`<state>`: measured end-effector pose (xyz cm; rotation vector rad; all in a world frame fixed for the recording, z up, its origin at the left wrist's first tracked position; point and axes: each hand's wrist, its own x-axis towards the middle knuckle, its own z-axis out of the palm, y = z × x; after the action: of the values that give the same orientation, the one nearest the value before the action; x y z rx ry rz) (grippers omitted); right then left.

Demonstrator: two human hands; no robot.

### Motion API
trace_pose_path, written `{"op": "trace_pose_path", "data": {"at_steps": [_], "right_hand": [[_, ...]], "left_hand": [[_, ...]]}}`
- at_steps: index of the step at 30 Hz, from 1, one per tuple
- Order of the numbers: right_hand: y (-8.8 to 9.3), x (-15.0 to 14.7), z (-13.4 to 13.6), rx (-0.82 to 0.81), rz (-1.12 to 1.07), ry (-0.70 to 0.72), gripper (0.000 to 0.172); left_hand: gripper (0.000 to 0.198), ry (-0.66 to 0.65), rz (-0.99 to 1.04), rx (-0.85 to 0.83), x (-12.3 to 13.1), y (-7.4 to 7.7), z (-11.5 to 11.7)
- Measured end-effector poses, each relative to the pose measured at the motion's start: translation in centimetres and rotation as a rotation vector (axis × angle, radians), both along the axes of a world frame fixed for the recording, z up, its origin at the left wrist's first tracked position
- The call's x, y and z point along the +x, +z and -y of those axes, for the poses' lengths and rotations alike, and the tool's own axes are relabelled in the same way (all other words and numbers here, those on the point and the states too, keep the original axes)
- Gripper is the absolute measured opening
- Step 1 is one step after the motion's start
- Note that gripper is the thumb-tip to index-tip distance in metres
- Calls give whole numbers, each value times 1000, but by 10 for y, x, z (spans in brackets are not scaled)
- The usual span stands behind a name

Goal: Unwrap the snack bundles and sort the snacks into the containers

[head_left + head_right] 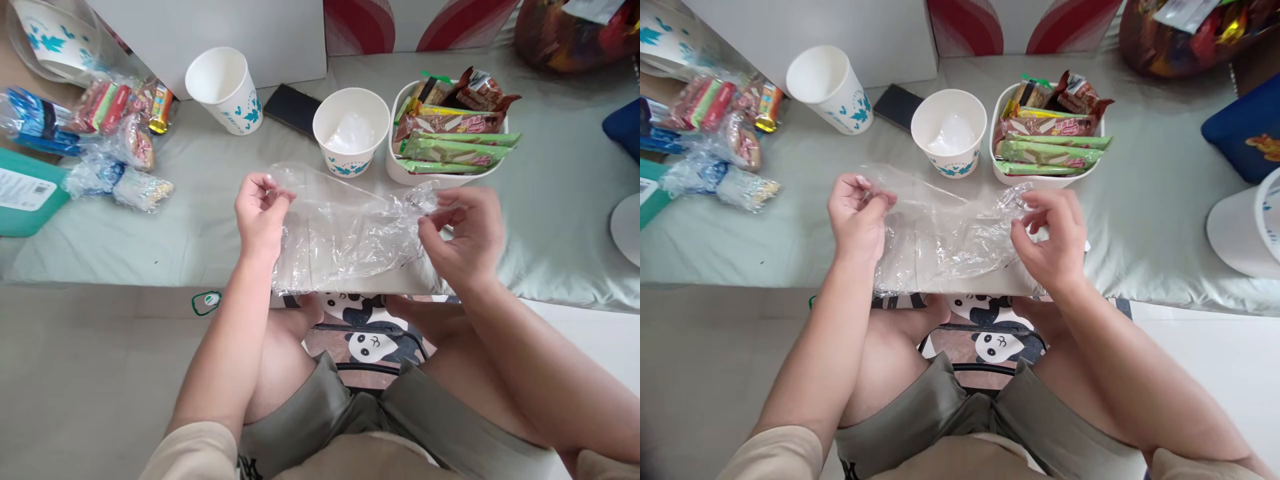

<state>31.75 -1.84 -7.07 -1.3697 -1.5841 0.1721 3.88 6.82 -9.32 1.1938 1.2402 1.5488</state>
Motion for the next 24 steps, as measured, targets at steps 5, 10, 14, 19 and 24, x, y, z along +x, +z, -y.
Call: {"op": "trace_pose_path", "data": {"at_steps": [5, 10, 14, 19, 24], "right_hand": [[-17, 10, -11, -190, -178, -46, 67], [-18, 0, -20, -135, -75, 44, 44], [-4, -13, -18, -21, -58, 115, 19], [-4, -18, -12, -56, -233, 121, 21], [-9, -14, -15, -165, -377, -18, 17]], "left_hand": [[41, -86, 206, -59, -18, 10, -2], [46, -187, 299, -191, -25, 17, -3], [43, -243, 340, -217, -27, 18, -4], [26, -327, 317, -257, -28, 17, -2], [24, -224, 265, -221, -26, 14, -5]]}}
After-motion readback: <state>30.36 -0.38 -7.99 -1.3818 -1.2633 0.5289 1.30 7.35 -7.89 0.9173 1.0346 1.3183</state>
